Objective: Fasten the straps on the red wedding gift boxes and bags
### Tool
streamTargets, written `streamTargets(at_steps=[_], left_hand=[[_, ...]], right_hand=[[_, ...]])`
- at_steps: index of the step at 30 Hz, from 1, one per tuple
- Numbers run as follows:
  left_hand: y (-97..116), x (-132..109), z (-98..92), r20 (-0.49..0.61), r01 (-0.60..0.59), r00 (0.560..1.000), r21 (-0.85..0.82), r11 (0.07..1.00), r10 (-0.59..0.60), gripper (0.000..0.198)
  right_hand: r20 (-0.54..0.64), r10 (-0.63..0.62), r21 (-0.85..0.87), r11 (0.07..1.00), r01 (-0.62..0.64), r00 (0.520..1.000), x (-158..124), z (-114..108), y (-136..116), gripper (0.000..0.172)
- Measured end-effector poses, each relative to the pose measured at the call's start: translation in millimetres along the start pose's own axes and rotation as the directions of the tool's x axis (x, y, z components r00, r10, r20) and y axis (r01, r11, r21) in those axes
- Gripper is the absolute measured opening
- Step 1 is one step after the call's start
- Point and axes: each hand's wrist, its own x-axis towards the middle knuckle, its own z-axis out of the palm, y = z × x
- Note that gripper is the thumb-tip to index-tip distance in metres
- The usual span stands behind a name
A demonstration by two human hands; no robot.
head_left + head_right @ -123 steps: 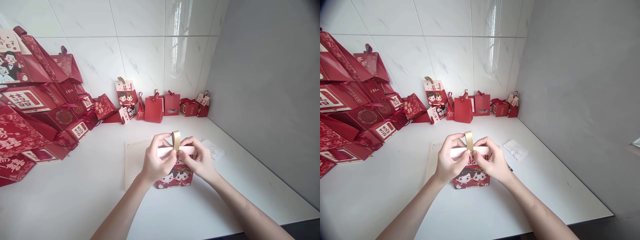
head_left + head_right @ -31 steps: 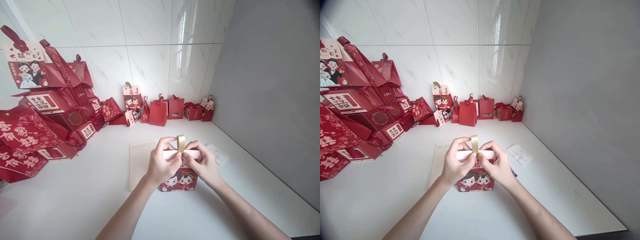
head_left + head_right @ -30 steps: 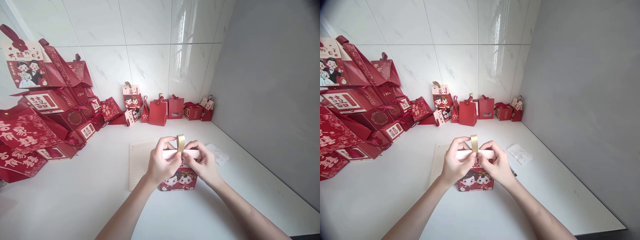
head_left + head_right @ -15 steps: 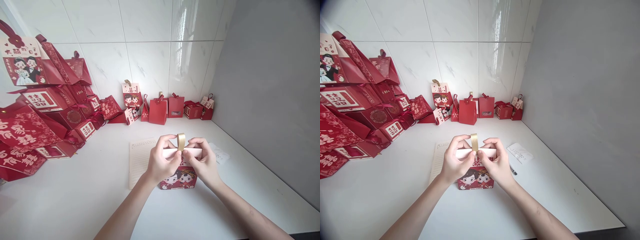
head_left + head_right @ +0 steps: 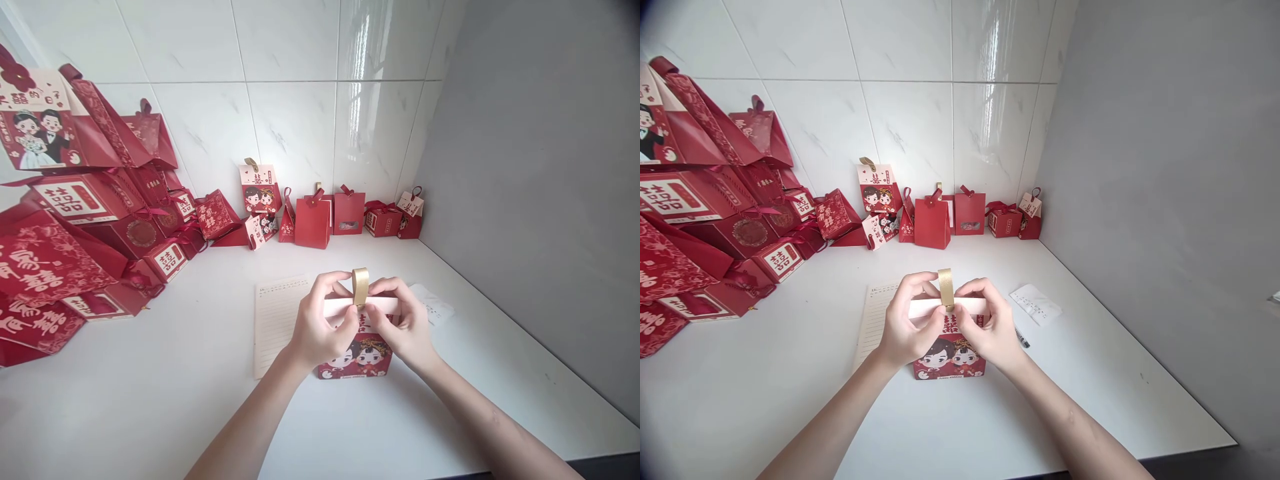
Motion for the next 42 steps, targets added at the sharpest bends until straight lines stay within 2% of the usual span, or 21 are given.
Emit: streamTargets(at_steps=[18,25,28,31,33,36,42], left_hand=[[-0.9,-1.7,-0.6,0.012,0.122,0.993,-0.027,0.992,-0.121,0.038],[1.7,0.3,-2.9,0.018,0.13,0.991,-0.017,0.991,-0.129,0.032],[2.6,0.1,-3.3,-0.009,0.111,0.994,-0.012,0.994,-0.112,0.036],[1.6,1.0,-5.1,-0.065,0.147,0.987,0.019,0.989,-0.146,0.023],[0.1,2.8,-7.7,-0.065,0.186,0.981,0.046,0.981,-0.183,0.014],[-3.3,6.4,-12.1,-0.048,0.214,0.976,0.073,0.974,-0.21,0.013],[-7.6,8.7,-15.8,0.098,0.231,0.968,0.002,0.973,-0.23,0.011]], right_hand=[[0.062,0.199,0.131,0.97,-0.206,0.978,3.7,-2.2,-1.4,0.016],[0.036,0.151,0.129,0.98,-0.154,0.988,4.8,-0.4,-0.4,0.012],[0.058,0.158,0.132,0.978,-0.164,0.986,6.2,1.5,0.1,0.017],[0.09,0.213,0.16,0.961,-0.226,0.973,9.7,2.2,1.3,0.023],[0.114,0.24,0.174,0.951,-0.257,0.964,12.4,1.4,1.7,0.028],[0.152,0.284,0.199,0.93,-0.31,0.947,15.5,-0.7,1.8,0.031],[0.188,0.307,0.25,0.904,-0.348,0.933,16.5,-1.4,3.6,0.028]])
